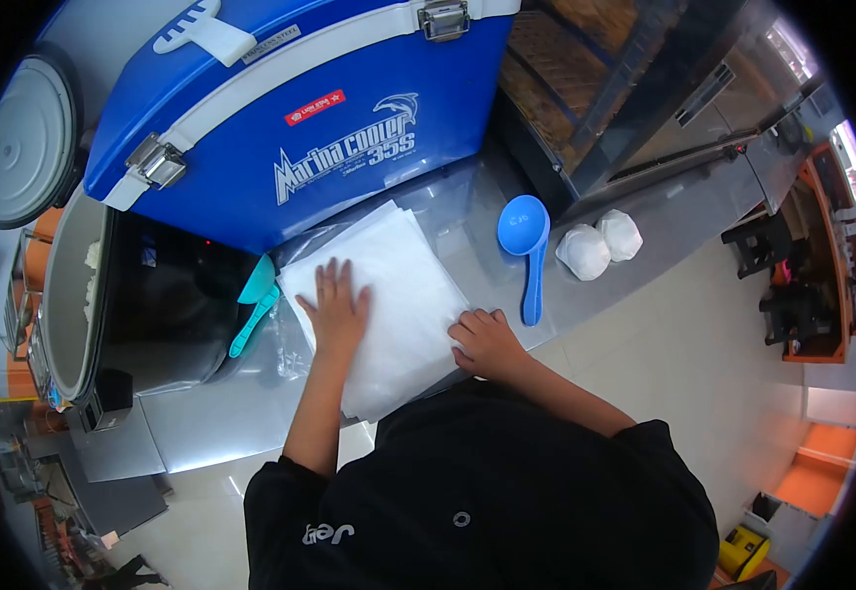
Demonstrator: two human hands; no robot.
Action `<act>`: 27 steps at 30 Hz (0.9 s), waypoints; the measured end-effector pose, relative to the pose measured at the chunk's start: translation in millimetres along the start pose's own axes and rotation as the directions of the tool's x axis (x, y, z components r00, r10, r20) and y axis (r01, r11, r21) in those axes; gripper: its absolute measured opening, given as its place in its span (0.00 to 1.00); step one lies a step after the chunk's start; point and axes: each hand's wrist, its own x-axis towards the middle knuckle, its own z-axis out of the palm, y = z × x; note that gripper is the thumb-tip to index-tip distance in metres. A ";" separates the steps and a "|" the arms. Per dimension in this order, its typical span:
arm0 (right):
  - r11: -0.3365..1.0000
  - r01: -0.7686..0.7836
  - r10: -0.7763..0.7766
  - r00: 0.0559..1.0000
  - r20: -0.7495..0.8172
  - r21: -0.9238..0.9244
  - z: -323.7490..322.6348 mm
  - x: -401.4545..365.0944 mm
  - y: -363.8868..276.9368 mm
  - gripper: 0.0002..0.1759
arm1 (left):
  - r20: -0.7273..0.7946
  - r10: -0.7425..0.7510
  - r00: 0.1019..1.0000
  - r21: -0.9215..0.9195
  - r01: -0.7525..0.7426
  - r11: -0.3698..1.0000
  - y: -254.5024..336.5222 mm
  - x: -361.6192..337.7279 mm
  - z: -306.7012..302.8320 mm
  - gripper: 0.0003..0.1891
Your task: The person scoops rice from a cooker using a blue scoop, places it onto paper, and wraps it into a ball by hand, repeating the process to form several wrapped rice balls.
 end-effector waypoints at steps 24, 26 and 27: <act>0.898 -0.077 0.152 0.978 -0.143 0.432 6.9 18.7 -8.0 0.16 | 0.100 0.343 0.934 -0.032 -0.342 0.939 -18.4 81.1 -74.0 0.13; 0.811 -0.260 0.439 0.863 -0.250 0.525 9.2 21.4 7.9 0.35 | 0.236 0.261 0.936 -0.119 -0.238 0.964 0.2 75.4 -101.1 0.13; 0.807 -0.285 0.461 0.852 -0.249 0.518 8.9 21.7 13.6 0.35 | 0.364 0.184 0.913 -0.179 -0.125 0.976 15.3 74.3 -123.2 0.12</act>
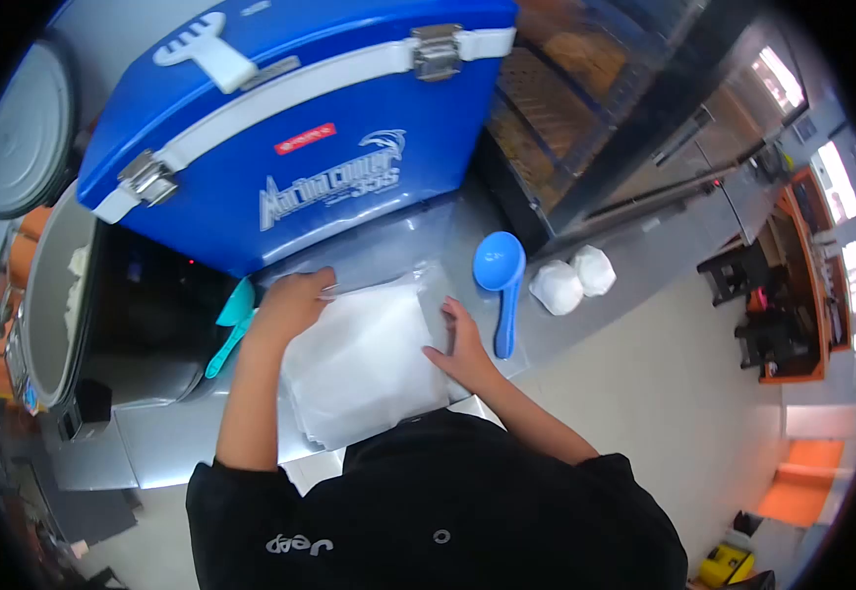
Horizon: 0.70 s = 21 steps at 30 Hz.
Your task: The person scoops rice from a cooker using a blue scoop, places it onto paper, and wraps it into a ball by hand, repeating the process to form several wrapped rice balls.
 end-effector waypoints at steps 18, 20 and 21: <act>0.946 -0.313 0.316 0.839 0.443 -0.082 -13.1 30.0 -16.2 0.21 | -0.627 0.074 0.775 0.156 0.031 0.987 -47.5 -18.1 57.0 0.27; 0.937 -0.184 0.311 0.824 0.474 -0.297 -14.7 31.5 -24.4 0.17 | -0.551 -0.277 0.787 -0.234 0.173 0.957 -57.1 -48.8 86.3 0.19; 0.939 -0.180 0.307 0.821 0.482 -0.292 -13.6 31.1 -22.1 0.17 | -0.409 -0.384 0.828 -0.265 0.295 0.918 -62.5 -69.3 97.8 0.16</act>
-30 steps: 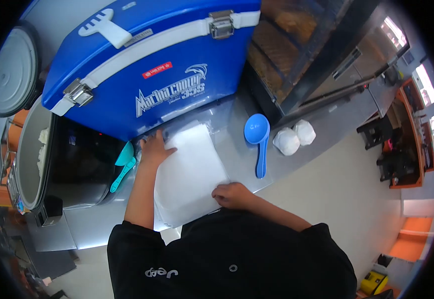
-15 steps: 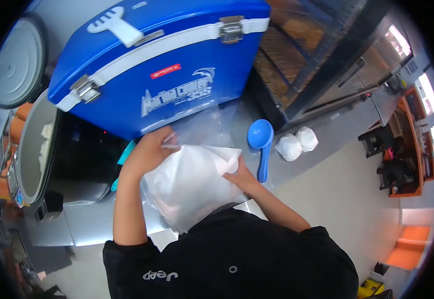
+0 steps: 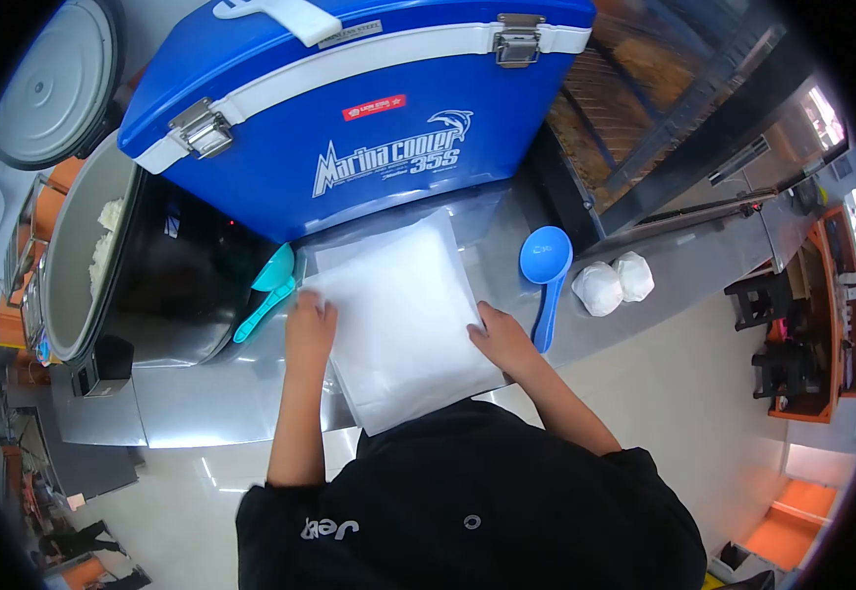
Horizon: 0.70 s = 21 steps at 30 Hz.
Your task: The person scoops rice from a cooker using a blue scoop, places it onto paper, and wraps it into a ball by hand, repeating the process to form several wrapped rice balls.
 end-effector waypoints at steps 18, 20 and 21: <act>0.781 -0.053 -0.106 0.971 0.216 0.622 9.0 -4.3 15.5 0.36 | 0.263 -0.299 0.917 -0.431 0.389 0.814 -16.8 -81.9 23.1 0.32; 0.741 -0.075 -0.114 0.965 0.235 0.668 14.1 -2.5 16.6 0.36 | 0.333 -0.320 0.887 -0.588 0.461 0.665 -10.5 -76.1 24.7 0.30; 0.696 -0.101 -0.115 0.961 0.250 0.711 15.9 -2.8 17.1 0.36 | 0.330 -0.323 0.887 -0.588 0.461 0.665 -10.0 -72.3 21.2 0.30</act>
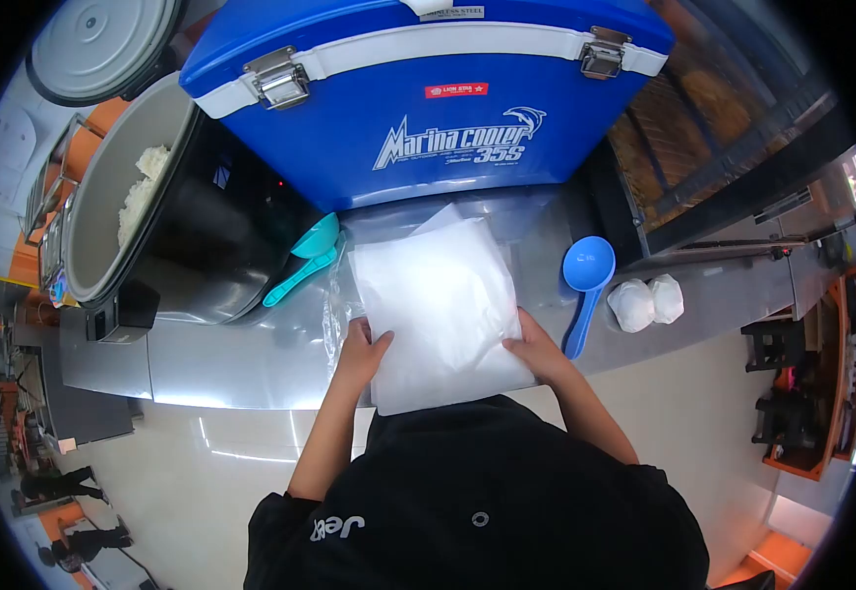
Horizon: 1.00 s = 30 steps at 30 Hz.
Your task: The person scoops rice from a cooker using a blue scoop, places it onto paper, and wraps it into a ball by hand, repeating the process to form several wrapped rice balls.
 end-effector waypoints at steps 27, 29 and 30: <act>0.984 0.026 -0.080 0.951 -0.299 -0.178 11.1 24.6 -0.4 0.45 | 0.332 0.373 0.866 -0.006 -0.394 0.919 101.6 -31.6 -6.0 0.24; 0.996 0.093 -0.086 0.955 -0.283 0.013 6.2 22.6 -6.2 0.43 | 0.337 0.266 0.903 -0.090 -0.250 0.964 135.2 -44.9 -11.8 0.25; 0.968 0.150 -0.094 0.961 -0.260 0.202 3.9 20.6 -10.5 0.41 | 0.346 0.149 0.926 -0.171 -0.094 0.981 147.4 -47.1 -12.6 0.25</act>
